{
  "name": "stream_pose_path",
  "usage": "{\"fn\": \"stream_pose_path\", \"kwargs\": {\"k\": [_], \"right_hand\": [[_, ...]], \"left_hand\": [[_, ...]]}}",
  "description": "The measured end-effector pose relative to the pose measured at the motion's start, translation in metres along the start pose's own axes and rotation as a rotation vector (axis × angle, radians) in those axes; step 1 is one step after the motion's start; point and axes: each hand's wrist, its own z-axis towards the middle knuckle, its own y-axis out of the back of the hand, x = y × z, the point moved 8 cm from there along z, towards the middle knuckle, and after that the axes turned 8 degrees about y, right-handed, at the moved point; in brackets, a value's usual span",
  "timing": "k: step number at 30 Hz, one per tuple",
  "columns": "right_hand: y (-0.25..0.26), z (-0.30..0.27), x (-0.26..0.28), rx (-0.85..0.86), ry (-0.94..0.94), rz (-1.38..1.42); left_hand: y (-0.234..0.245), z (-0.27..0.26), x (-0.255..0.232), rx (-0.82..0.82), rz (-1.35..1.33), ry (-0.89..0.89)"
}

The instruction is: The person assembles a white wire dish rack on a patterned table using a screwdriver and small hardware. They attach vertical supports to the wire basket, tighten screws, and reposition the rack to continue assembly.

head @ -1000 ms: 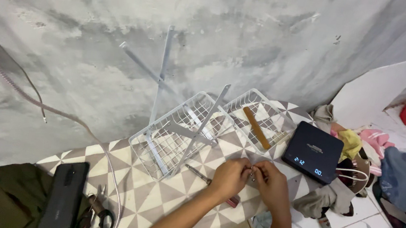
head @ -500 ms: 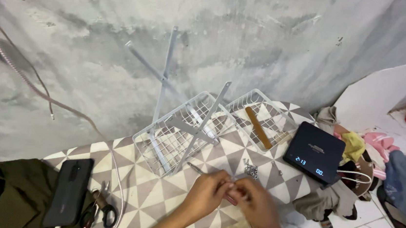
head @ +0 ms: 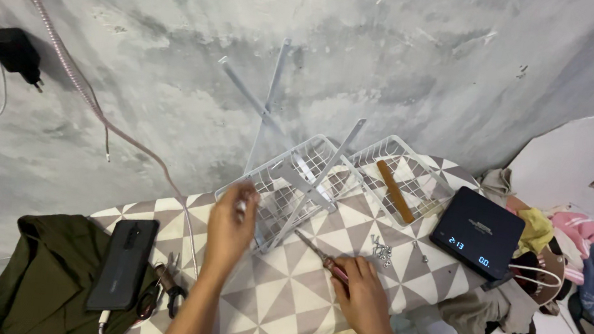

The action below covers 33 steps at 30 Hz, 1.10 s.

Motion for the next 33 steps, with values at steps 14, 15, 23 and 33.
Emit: {"fn": "stream_pose_path", "kwargs": {"k": [14,15,23,33], "right_hand": [[-0.013,-0.039,-0.065,0.128,-0.340,0.625],[-0.015,-0.042,-0.073,0.135,-0.394,0.598],[-0.032,-0.049,-0.110,0.047,-0.293,0.779],[-0.039,-0.061,-0.150,-0.052,-0.342,0.960]], "left_hand": [[-0.082,0.145,0.091,0.558,0.023,0.050],[-0.082,0.145,0.094,0.549,0.055,0.076],[-0.075,0.128,0.090,0.533,0.022,0.112],[-0.059,0.097,0.082,0.389,0.007,0.092]]}}
